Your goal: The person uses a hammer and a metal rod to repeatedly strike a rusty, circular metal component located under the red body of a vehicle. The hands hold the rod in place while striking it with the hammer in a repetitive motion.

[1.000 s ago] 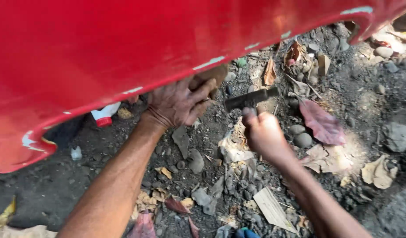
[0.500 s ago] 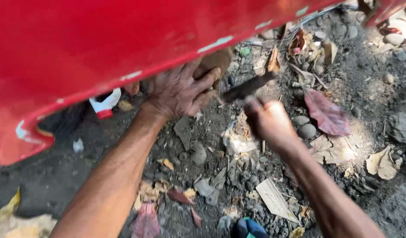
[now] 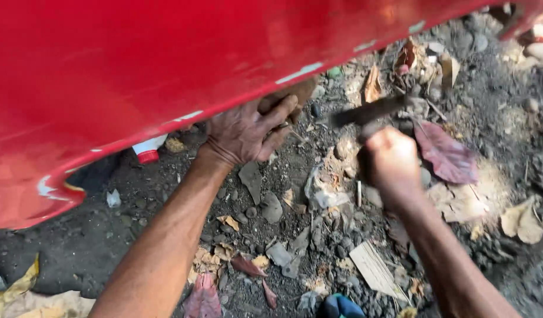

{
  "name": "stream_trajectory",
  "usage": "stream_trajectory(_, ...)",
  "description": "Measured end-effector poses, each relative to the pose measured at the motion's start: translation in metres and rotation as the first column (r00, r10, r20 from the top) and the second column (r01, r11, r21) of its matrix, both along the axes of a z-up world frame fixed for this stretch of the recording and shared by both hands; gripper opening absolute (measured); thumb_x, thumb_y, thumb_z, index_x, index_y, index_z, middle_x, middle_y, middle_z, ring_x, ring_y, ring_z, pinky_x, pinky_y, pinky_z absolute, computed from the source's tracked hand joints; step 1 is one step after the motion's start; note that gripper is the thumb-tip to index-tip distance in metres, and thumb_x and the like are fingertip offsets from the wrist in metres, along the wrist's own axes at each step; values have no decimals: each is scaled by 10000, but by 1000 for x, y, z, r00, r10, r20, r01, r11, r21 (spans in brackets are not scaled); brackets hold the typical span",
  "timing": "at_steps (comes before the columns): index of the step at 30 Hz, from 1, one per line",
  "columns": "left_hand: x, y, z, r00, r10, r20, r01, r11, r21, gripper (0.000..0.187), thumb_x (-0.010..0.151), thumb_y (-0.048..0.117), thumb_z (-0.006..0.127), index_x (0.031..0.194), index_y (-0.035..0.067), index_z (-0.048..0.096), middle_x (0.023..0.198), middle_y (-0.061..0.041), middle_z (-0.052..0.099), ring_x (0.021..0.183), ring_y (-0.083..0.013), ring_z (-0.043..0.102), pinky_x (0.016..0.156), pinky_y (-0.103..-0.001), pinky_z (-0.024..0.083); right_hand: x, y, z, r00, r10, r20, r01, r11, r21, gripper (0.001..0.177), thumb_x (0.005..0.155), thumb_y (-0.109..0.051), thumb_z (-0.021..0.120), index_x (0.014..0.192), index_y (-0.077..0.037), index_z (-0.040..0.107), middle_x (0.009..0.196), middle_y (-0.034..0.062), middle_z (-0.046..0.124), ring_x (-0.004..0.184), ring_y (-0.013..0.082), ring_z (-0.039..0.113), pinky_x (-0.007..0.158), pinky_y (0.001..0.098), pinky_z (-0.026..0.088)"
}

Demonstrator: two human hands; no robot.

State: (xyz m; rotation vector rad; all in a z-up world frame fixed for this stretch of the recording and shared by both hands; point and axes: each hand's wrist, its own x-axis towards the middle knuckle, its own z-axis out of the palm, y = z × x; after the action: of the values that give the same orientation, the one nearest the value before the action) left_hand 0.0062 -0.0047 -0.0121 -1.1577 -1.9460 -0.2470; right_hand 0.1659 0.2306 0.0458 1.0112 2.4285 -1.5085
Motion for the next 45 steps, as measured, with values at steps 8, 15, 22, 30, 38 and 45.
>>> stream_trajectory(8,4,8,3,999,52,-12,-52,998,-38,436,945,619,527,1332,461,651,1431,-107,529,1293,-358,482,1028,-558,348,2,-33,-17,982,-178,-57,141,905,-400,445,1121,-182,380,750,-16,563,547,19,454,351,114,343,290,260,262)
stream_trajectory(15,0,11,10,997,53,54,-48,995,-88,511,964,624,542,1424,410,605,1523,-136,457,1393,-374,390,968,-602,339,11,-19,2,857,-428,-286,235,820,-522,280,1028,-235,564,794,-82,553,472,116,437,303,196,413,269,287,307)
stream_trajectory(22,3,12,16,999,9,51,-6,998,-62,620,901,563,612,1447,274,562,1463,-168,524,1344,-380,464,963,-606,340,6,-57,7,919,-366,-149,224,793,-567,462,1075,-401,469,711,-125,534,467,37,466,318,153,465,274,228,340)
stream_trajectory(30,0,7,-17,998,4,62,-7,999,42,562,966,600,532,1410,262,592,1483,-181,503,1364,-406,413,1006,-650,264,5,-19,12,826,-542,-156,285,639,-714,470,1073,-435,454,718,-127,437,468,51,376,306,134,381,301,212,264)
stream_trajectory(38,9,6,-7,995,2,101,-12,995,96,564,983,616,525,1428,274,579,1516,-174,460,1403,-394,371,1056,-646,187,4,-26,-11,959,7,-283,-122,913,-390,425,1084,-439,503,805,-119,535,466,71,480,304,178,481,314,251,366)
stream_trajectory(45,21,-10,47,967,60,246,-70,997,32,737,851,630,727,1490,323,525,1490,-213,410,1305,-499,407,950,-640,334,10,-9,31,709,-652,-270,409,691,-595,408,999,-381,656,710,-141,498,522,27,459,412,112,504,319,219,370)
